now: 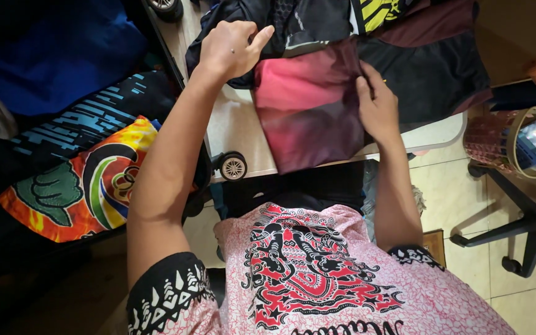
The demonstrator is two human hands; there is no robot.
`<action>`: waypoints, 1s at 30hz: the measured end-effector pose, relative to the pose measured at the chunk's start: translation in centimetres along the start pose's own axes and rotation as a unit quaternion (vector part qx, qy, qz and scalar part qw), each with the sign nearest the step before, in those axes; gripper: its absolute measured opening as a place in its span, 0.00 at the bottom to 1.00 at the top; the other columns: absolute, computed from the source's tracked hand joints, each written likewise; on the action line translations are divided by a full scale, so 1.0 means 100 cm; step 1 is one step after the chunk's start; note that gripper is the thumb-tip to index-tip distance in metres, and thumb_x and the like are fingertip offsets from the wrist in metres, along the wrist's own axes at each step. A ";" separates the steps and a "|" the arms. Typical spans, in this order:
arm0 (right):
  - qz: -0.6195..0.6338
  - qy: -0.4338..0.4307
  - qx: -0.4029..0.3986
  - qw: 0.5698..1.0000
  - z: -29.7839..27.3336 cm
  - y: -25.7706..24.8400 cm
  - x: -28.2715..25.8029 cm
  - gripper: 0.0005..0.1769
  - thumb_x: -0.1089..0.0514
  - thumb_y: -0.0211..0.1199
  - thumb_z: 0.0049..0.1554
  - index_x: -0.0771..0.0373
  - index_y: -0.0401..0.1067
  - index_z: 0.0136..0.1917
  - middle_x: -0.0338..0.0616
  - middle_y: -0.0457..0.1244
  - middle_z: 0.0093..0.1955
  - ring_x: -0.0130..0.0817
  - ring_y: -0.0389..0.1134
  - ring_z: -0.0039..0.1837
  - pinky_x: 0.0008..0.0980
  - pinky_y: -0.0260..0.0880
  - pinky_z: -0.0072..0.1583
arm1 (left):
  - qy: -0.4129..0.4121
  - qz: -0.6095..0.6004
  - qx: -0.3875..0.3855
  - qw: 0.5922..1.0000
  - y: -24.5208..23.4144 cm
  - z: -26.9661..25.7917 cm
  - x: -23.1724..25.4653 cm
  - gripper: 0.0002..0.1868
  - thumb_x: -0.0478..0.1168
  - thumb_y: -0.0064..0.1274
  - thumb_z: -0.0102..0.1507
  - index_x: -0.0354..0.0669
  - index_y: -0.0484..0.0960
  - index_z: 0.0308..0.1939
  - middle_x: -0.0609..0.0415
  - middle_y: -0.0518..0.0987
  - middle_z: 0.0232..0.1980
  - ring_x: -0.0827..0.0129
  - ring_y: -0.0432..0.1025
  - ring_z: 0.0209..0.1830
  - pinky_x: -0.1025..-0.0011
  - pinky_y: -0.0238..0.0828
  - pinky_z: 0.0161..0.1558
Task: The person folds garments by hand on a white surface, including a gray shirt and a black shirt with red and white accents.
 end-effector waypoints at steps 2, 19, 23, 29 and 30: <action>0.002 0.037 -0.012 0.999 -0.005 -0.004 -0.004 0.27 0.55 0.66 0.63 0.64 0.67 0.73 0.46 0.68 0.45 0.26 0.65 0.46 0.27 0.68 0.51 | 0.002 0.000 0.002 1.000 0.000 0.001 -0.001 0.27 0.62 0.48 0.68 0.45 0.87 0.34 0.44 0.83 0.33 0.45 0.78 0.36 0.52 0.74 0.39; -0.179 -0.106 0.051 0.977 -0.012 -0.018 -0.009 0.19 0.54 0.73 0.59 0.64 0.76 0.60 0.51 0.67 0.44 0.44 0.70 0.41 0.39 0.69 0.45 | 0.028 0.009 -0.006 1.000 0.008 -0.001 -0.008 0.23 0.62 0.54 0.66 0.46 0.88 0.39 0.45 0.84 0.37 0.47 0.78 0.40 0.52 0.74 0.41; -0.153 -0.128 0.076 0.977 0.005 -0.009 -0.010 0.12 0.55 0.72 0.63 0.63 0.78 0.56 0.49 0.68 0.46 0.43 0.71 0.43 0.39 0.70 0.47 | 0.028 0.006 -0.001 1.000 0.008 0.000 -0.009 0.23 0.61 0.54 0.66 0.47 0.88 0.39 0.46 0.84 0.37 0.48 0.78 0.40 0.53 0.75 0.40; -0.143 -0.168 0.099 0.970 0.042 0.010 -0.005 0.08 0.56 0.70 0.64 0.63 0.79 0.51 0.48 0.69 0.46 0.45 0.71 0.46 0.41 0.70 0.49 | 0.044 -0.005 0.018 0.999 0.009 -0.001 -0.009 0.26 0.61 0.50 0.69 0.43 0.87 0.34 0.43 0.83 0.34 0.45 0.77 0.37 0.51 0.74 0.39; -0.137 -0.159 0.095 0.973 0.048 0.013 -0.004 0.09 0.55 0.71 0.64 0.63 0.79 0.50 0.48 0.69 0.46 0.45 0.71 0.46 0.41 0.69 0.48 | 0.045 -0.006 0.022 0.999 0.009 -0.001 -0.009 0.28 0.60 0.48 0.71 0.42 0.86 0.32 0.42 0.82 0.34 0.44 0.77 0.37 0.51 0.74 0.39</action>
Point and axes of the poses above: each hand's wrist, its own z-axis towards the middle knuckle, its own y-axis out of the palm, x = y × z, the point moved 1 cm from there along z, towards the middle knuckle
